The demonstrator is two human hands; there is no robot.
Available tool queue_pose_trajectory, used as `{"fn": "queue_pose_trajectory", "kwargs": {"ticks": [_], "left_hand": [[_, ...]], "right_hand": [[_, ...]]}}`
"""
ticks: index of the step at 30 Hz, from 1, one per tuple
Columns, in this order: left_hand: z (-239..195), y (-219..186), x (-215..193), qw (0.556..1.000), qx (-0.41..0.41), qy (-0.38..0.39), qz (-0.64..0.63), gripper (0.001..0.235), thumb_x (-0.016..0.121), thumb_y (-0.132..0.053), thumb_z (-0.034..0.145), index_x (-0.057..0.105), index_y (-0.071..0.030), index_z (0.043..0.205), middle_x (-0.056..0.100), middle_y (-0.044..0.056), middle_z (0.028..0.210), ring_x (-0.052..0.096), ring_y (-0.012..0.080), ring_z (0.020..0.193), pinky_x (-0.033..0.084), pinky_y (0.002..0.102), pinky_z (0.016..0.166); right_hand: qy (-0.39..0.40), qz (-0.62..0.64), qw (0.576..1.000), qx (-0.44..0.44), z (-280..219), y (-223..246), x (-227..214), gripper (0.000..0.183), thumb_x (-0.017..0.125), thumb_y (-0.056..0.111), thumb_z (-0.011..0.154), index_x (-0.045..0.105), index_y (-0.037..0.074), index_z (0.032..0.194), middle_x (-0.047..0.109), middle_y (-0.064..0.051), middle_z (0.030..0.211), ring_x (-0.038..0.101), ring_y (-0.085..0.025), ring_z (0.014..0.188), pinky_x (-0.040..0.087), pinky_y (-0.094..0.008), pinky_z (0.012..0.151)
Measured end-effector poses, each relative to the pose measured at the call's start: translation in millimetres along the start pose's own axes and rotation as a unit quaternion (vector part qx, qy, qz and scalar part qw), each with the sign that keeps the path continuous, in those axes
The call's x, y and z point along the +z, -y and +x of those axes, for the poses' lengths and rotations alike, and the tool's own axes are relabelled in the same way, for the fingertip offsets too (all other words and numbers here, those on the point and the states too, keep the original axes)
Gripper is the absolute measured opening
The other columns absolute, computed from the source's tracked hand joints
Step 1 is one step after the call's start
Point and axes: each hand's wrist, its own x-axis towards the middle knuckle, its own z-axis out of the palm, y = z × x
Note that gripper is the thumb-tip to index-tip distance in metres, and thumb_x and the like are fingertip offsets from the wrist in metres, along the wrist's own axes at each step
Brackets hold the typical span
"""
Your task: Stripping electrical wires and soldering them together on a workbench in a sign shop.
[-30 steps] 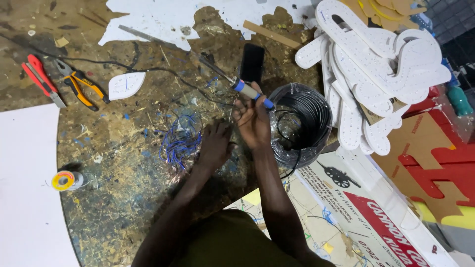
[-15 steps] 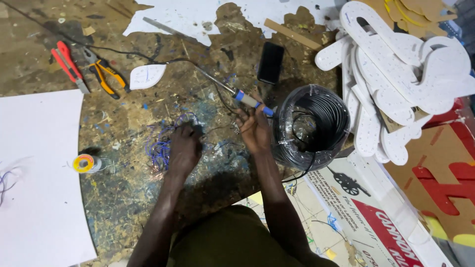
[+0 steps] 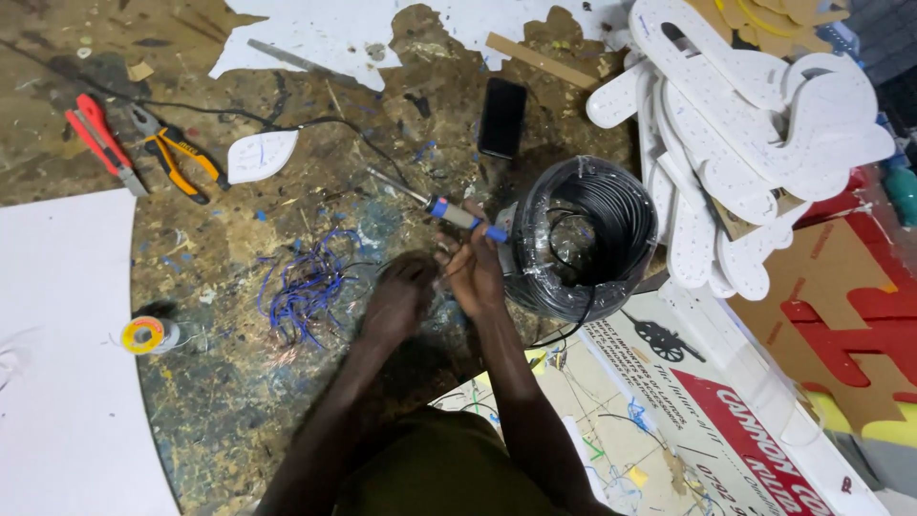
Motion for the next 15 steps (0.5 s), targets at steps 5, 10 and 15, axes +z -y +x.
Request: {"fn": "queue_pose_trajectory", "kwargs": {"ticks": [5,10,15], "left_hand": [[7.5,-27.6,-37.3,0.999,0.014,0.033,0.003,0.038,0.067,-0.034,0.107,0.077,-0.013,0.137,0.075,0.014,0.138,0.065,0.0365,0.143,0.049,0.052,0.123],[9.4,-24.8,-7.4,0.996,-0.033,-0.031,-0.073,0.030,0.071,-0.022,0.103,0.084,-0.013,0.129,0.077,0.012,0.134,0.070,0.0378,0.136,0.057,0.053,0.112],[-14.0,-54.4,-127.4,0.954,-0.129,-0.220,-0.156,0.025,0.059,-0.012,0.111,0.081,-0.001,0.105,0.075,0.028,0.097,0.075,0.0539,0.098,0.060,0.058,0.089]], "right_hand": [[-0.011,0.000,1.000,0.017,-2.0,-11.0,-6.6,0.070,0.065,0.046,0.115,0.041,0.016,0.173,0.073,-0.016,0.143,0.080,-0.035,0.122,0.075,-0.044,0.094],[0.000,0.018,1.000,0.023,-4.8,-5.5,2.8,0.068,0.066,0.045,0.115,0.042,0.016,0.172,0.074,-0.015,0.138,0.080,-0.036,0.121,0.075,-0.045,0.094],[-0.008,0.023,0.999,0.028,-7.9,-0.2,15.1,0.059,0.064,0.046,0.115,0.053,0.016,0.165,0.078,-0.009,0.133,0.080,-0.030,0.118,0.072,-0.043,0.094]]}}
